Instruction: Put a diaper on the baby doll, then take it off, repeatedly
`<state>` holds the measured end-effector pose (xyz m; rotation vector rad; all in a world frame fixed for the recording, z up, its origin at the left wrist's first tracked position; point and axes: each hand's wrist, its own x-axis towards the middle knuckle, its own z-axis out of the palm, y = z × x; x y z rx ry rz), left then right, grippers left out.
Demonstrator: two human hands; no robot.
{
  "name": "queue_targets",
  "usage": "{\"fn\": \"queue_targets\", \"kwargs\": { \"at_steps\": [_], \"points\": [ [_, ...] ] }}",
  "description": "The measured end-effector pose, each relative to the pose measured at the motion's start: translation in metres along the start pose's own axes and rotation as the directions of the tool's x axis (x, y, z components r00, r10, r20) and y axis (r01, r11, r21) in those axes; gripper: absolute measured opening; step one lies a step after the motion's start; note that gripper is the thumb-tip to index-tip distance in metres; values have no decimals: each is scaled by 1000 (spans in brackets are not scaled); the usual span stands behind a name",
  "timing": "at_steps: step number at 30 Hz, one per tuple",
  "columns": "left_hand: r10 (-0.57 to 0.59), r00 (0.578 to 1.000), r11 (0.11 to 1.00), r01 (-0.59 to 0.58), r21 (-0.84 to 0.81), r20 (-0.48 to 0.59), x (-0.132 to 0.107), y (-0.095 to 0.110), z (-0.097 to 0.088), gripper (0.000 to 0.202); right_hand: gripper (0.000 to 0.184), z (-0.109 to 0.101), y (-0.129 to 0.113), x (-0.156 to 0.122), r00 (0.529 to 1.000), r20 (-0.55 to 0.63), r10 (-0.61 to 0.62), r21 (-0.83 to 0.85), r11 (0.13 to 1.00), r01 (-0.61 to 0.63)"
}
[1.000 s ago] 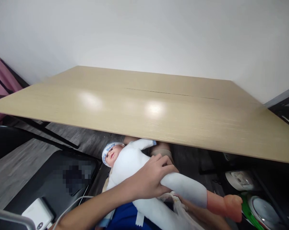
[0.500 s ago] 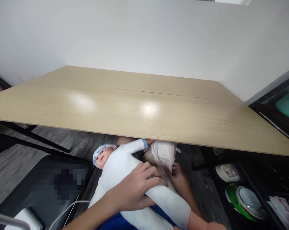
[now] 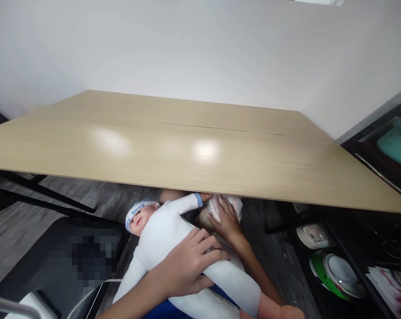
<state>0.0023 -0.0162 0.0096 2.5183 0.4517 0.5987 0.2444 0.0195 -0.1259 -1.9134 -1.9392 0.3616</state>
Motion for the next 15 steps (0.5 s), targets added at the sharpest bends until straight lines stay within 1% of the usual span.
{"fn": "queue_targets", "kwargs": {
  "at_steps": [2,5,8,11,15],
  "points": [
    [5,1000,1000,-5,3,-16,-1,1,2,37,86,9,-4,4,996,75,41,-49,998,-37],
    [9,1000,1000,-8,6,-26,-2,2,4,36,78,15,-8,3,994,90,67,-84,995,-60],
    [15,1000,1000,-15,7,-18,-2,2,4,35,72,14,-12,6,989,123,84,-93,993,-73],
    [21,1000,1000,-21,9,-11,0,0,5,34,68,14,-17,18,985,155,80,-94,993,-66],
    [23,1000,1000,-23,17,5,-1,-2,8,34,65,11,-23,29,984,166,61,-101,994,-45]
  ]
}}
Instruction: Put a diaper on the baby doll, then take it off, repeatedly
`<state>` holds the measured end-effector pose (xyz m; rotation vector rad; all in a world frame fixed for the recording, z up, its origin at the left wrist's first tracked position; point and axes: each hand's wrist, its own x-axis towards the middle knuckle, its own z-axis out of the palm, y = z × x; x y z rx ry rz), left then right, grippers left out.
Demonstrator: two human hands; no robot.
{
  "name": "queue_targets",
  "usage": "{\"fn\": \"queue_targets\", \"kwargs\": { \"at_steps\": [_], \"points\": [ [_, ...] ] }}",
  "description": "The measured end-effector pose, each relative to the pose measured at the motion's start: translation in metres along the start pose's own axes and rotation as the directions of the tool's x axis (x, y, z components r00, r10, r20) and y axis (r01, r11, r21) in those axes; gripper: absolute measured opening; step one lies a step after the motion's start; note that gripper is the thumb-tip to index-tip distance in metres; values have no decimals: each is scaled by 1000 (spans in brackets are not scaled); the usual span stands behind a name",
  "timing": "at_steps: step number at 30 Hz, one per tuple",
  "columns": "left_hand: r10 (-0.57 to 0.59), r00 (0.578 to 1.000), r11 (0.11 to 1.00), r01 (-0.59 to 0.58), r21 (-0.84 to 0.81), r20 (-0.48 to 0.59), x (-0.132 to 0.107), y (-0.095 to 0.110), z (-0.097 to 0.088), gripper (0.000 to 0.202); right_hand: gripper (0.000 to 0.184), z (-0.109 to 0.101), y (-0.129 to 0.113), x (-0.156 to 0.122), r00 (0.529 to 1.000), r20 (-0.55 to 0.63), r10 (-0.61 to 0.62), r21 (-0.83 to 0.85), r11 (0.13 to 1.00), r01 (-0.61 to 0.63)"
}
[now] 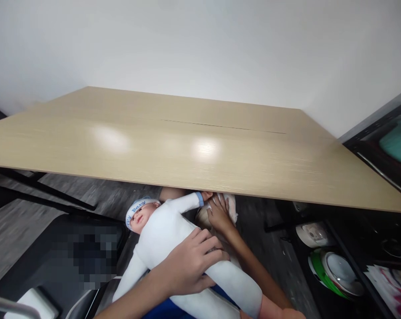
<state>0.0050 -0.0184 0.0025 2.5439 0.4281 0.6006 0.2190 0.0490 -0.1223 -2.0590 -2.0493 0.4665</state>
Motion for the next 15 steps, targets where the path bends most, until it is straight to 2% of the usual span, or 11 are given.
{"fn": "queue_targets", "kwargs": {
  "at_steps": [2,4,7,9,15],
  "points": [
    [-4,1000,1000,4,1,3,-2,0,1,36,63,-5,1,-4,1000,-11,-17,-5,1000,17],
    [-13,1000,1000,13,-5,0,-4,0,1,38,69,-9,5,-13,999,-37,-5,-15,1000,4],
    [-16,1000,1000,16,-9,1,-5,0,2,39,89,-10,14,-27,992,-49,115,-1,993,-116],
    [-16,1000,1000,16,-1,13,-5,0,3,39,94,-7,17,-31,983,-21,181,31,983,-181],
    [-4,1000,1000,4,18,23,-3,0,3,40,73,2,7,-13,981,-61,184,48,982,-181]
  ]
}}
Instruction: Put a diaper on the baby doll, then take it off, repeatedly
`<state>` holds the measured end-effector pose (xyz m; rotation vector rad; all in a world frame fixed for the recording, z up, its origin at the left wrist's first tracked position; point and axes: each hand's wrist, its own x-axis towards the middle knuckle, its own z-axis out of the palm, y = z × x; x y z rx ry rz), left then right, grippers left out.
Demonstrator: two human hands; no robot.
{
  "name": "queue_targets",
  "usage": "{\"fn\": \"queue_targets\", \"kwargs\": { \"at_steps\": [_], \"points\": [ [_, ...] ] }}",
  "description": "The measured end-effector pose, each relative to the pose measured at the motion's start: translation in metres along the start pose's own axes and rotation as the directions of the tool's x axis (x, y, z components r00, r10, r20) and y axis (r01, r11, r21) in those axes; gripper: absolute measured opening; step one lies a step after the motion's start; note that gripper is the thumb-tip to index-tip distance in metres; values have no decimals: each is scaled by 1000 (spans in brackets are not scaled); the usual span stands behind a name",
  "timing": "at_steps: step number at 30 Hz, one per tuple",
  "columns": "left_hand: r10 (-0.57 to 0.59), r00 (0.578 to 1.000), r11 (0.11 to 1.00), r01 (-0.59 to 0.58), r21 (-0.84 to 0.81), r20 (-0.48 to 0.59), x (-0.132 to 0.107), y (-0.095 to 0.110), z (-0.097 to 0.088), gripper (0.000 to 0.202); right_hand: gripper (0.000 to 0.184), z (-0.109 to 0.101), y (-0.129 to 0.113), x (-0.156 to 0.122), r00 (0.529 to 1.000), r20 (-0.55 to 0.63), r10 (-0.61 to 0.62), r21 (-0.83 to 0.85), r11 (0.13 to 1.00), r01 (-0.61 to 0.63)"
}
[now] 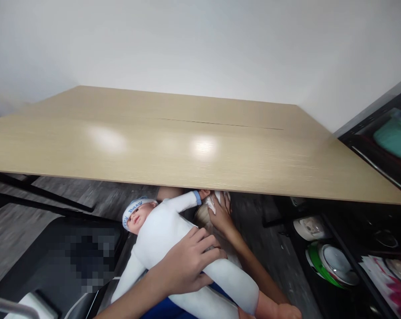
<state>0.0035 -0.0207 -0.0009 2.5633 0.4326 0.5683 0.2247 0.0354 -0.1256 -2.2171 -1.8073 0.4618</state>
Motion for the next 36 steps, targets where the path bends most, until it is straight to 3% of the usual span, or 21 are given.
{"fn": "queue_targets", "kwargs": {
  "at_steps": [6,9,14,17,21,24,26,28,29,30,32,34,35,36],
  "points": [
    [-6,1000,1000,6,14,13,-1,-1,1,38,55,-4,-18,13,999,-24,-23,6,1000,23],
    [-17,999,999,15,37,37,-1,0,2,39,62,-15,-15,2,999,-23,-42,15,999,42],
    [-13,985,991,-10,132,169,0,5,0,47,75,-61,-8,-42,962,-188,-197,172,958,230],
    [-1,981,989,-28,148,194,2,6,0,49,65,-88,-20,-55,902,-251,-352,224,885,408],
    [50,984,992,-69,107,170,6,7,-3,45,58,-95,-54,-33,759,-82,-646,184,738,649],
    [10,994,998,-17,62,112,-4,12,-8,53,55,-83,-83,-4,714,91,-694,83,719,689],
    [-89,995,995,87,51,44,-28,15,-9,58,42,-77,-99,9,703,172,-690,33,717,696],
    [-225,970,971,231,56,-93,-68,14,-3,49,32,-75,-112,13,672,210,-710,29,692,721],
    [-293,928,949,312,52,-230,-93,11,3,44,29,-76,-118,12,650,216,-728,28,670,741],
    [-361,844,914,404,28,-396,-118,8,10,42,27,-78,-123,9,628,220,-747,18,646,763],
    [-522,614,795,603,-75,-593,-166,1,28,45,25,-85,-132,2,583,214,-784,-21,593,805],
    [-689,425,643,732,-224,-586,-204,-7,46,57,25,-93,-139,-6,555,201,-807,-70,553,830],
    [-753,361,580,759,-295,-550,-217,-10,52,62,26,-97,-142,-10,554,198,-808,-86,549,831],
    [-806,325,529,771,-355,-494,-226,-14,57,67,27,-102,-145,-13,561,201,-803,-93,554,827]
  ]
}}
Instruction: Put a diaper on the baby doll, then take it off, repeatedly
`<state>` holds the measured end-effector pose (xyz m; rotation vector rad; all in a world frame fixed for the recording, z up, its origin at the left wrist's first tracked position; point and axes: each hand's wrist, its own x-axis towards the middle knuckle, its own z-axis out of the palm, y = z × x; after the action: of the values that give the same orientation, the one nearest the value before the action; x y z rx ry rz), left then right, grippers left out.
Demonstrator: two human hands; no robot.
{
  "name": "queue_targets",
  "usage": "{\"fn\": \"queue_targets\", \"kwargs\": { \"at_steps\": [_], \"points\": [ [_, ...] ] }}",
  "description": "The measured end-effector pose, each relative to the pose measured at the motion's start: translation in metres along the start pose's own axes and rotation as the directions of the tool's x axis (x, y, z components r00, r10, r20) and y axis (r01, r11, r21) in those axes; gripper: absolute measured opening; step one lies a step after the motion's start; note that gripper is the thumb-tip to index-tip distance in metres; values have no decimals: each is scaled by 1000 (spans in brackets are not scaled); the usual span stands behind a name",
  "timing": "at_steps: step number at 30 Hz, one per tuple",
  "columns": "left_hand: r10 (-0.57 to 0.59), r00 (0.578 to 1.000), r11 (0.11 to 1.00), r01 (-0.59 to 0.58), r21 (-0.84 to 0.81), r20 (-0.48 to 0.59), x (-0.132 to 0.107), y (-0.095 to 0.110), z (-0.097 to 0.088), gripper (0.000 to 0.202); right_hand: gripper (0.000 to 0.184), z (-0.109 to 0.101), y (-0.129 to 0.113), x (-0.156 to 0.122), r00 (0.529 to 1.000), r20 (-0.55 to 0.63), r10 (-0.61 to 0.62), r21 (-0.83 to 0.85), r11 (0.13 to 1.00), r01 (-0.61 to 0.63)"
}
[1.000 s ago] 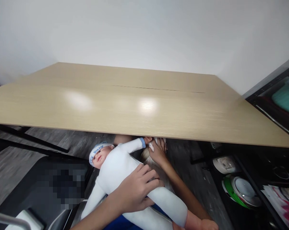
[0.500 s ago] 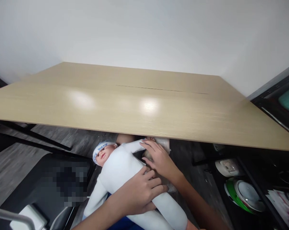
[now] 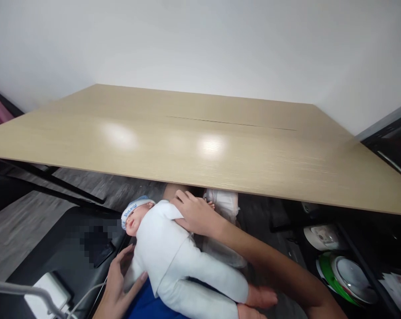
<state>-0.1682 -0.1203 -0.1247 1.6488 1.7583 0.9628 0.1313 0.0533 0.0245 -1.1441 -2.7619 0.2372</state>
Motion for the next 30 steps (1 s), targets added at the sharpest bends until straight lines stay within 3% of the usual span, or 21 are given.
{"fn": "queue_targets", "kwargs": {
  "at_steps": [4,6,8,12,15,18,20,24,27,30],
  "points": [
    [-164,959,983,179,-45,230,6,-14,-3,71,33,-22,-13,-8,997,52,64,45,997,-66],
    [-199,938,974,222,-53,284,15,-7,-8,65,35,-37,-16,-20,995,52,79,103,991,-84],
    [-152,945,980,181,-77,291,26,9,-15,63,35,-56,-18,-37,994,13,107,187,976,-107],
    [108,964,993,-114,11,241,56,66,-38,63,38,-98,-13,-82,960,-133,248,293,935,-201],
    [327,904,918,-373,136,274,100,125,-55,51,24,-126,3,-107,913,-231,336,251,927,-278],
    [387,859,866,-463,187,336,164,180,-55,50,22,-142,37,-113,846,-252,470,195,881,-431],
    [321,849,885,-427,186,420,212,209,-45,47,31,-144,68,-110,779,-263,569,144,821,-552],
    [361,809,846,-493,203,463,295,242,-15,50,45,-132,130,-104,680,-279,678,96,724,-683],
    [357,787,821,-521,234,503,333,248,1,51,48,-115,156,-110,664,-270,697,135,711,-691],
    [344,789,805,-526,273,509,354,245,5,52,49,-98,164,-120,653,-269,708,225,706,-672]
  ]
}}
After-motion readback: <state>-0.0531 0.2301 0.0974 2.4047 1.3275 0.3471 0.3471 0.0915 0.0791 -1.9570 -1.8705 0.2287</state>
